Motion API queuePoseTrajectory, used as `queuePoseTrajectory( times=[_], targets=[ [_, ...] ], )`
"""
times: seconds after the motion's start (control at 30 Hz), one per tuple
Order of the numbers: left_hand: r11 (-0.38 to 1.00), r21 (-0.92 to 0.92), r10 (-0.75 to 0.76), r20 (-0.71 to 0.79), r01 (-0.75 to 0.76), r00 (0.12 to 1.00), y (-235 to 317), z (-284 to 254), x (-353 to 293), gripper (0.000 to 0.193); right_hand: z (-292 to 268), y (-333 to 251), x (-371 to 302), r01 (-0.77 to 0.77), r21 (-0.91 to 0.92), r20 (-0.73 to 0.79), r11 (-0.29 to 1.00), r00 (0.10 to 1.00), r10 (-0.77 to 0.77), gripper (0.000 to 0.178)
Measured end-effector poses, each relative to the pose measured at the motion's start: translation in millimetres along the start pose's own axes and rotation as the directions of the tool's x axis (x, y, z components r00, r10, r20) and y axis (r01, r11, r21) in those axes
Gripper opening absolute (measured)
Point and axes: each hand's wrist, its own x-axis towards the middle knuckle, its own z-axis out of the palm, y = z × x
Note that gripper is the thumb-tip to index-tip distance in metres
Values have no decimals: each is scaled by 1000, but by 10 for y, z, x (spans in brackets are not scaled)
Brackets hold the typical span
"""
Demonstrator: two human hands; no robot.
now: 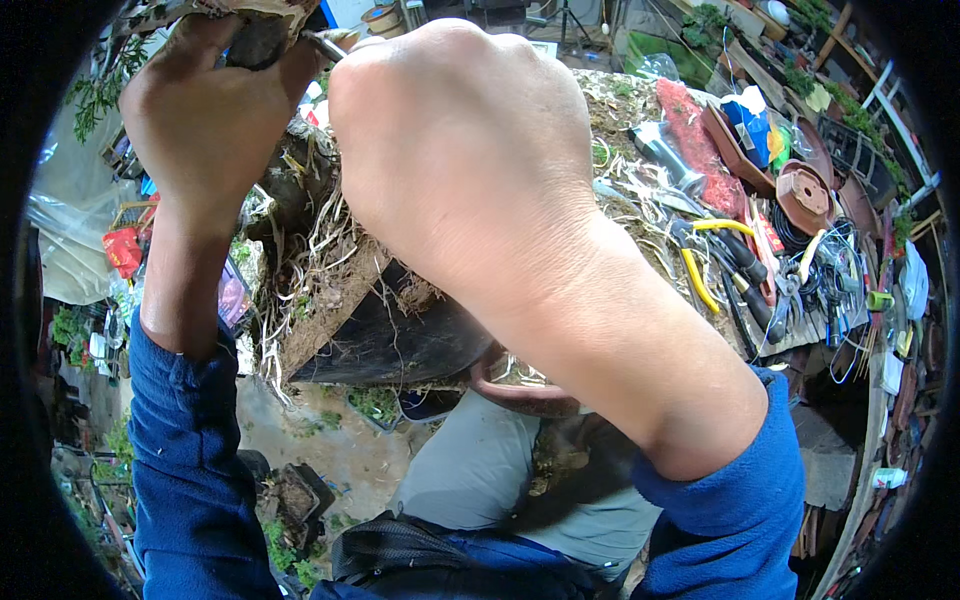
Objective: The person uses a metal carving tool to scrape and shape the trunk and branches of a potted bonsai tree. They rotate the tree to access different sides and continue carving the bark and deadwood areas.
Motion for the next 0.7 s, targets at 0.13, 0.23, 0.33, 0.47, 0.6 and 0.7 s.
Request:
queuePoseTrajectory(
  times=[0.13, 0.23, 0.33, 0.47, 0.6, 0.7],
  targets=[
    [947, 285, 154, 5, -149, 988, -63, -39, 39, 28, -7, 87, -1, -49, 115, 89, 992, 995, 39, 12],
    [988, 85, 136, -63, -131, 989, -4, 7, 81, 26, 55, 97, -19, 31, 117, -88, 993, 996, -21, 14],
    [996, -91, -18, -15, 17, 1000, 104, 3, 82, 21, 145, 106, -16, 78, 74, -223, 994, 973, -60, 17],
    [949, -293, -100, 59, 113, 993, 207, 12, 48, 12, 222, 115, 0, 117, 67, -285, 991, 954, -93, 21],
    [921, -360, 104, -136, -147, 985, 280, 157, -19, 15, 235, 107, 8, 140, 41, -288, 989, 950, -122, 25],
    [792, -605, -129, -31, 84, 991, 276, 185, -20, 20, 220, 87, 6, 141, -14, -260, 990, 955, -140, 25]
  ],
)
